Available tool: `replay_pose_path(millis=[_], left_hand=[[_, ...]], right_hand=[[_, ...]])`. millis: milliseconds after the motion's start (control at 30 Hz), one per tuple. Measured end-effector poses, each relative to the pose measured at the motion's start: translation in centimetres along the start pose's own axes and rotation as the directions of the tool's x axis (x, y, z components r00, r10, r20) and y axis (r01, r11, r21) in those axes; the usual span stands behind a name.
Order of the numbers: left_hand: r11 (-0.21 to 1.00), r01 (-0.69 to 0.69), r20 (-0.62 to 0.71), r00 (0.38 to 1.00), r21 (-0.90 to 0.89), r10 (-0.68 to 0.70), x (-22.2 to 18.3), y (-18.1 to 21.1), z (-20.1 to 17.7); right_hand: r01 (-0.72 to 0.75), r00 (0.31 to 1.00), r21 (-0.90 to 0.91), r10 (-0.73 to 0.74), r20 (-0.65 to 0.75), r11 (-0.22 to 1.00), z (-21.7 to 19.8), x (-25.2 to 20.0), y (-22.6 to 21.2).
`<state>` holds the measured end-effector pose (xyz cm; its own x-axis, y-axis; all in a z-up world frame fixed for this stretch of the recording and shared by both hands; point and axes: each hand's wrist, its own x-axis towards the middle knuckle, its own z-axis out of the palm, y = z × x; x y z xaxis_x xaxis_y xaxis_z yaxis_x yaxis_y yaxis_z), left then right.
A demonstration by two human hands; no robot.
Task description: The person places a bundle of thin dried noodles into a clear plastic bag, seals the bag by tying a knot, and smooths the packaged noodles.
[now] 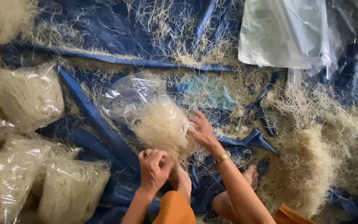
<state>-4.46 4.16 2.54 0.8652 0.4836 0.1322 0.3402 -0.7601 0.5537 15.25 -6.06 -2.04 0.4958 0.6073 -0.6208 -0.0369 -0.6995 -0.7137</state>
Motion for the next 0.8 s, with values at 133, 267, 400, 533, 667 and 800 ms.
replay_pose_path(millis=[133, 267, 400, 533, 667, 800], left_hand=[[0.971, 0.079, 0.030, 0.997, -0.226, -0.074, -1.5, -0.6, 1.5], [0.953, 0.003, -0.109, 0.993, -0.302, -0.038, -1.2, 0.6, 2.1], [0.997, -0.063, 0.023, 0.998, 0.044, 0.062, -4.3, -2.1, 8.2], [0.994, -0.007, 0.682, 0.727, 0.112, -0.071, -8.8, -4.5, 9.9], [0.903, 0.430, 0.920, 0.362, -0.024, -0.147, -1.0, -0.7, -5.3], [0.871, 0.357, 0.401, 0.892, -0.336, -0.211, 3.8, -2.1, -7.6]], right_hand=[[0.061, 0.998, 0.277, -0.065, 0.007, 0.959, -0.1, -1.8, -1.9], [0.124, 0.937, -0.118, -0.156, -0.313, 0.985, -1.4, -5.8, -7.7], [0.434, 0.573, -0.506, -0.662, -0.484, 0.746, 1.8, -8.5, -9.9], [0.406, 0.636, -0.688, -0.727, -0.261, 0.602, 7.9, -7.5, -3.7], [0.666, 0.683, -0.445, -0.730, 0.039, 0.599, 6.6, -9.1, -4.9], [0.739, 0.660, 0.036, -0.733, 0.167, 0.673, 0.7, -11.4, -8.7]])
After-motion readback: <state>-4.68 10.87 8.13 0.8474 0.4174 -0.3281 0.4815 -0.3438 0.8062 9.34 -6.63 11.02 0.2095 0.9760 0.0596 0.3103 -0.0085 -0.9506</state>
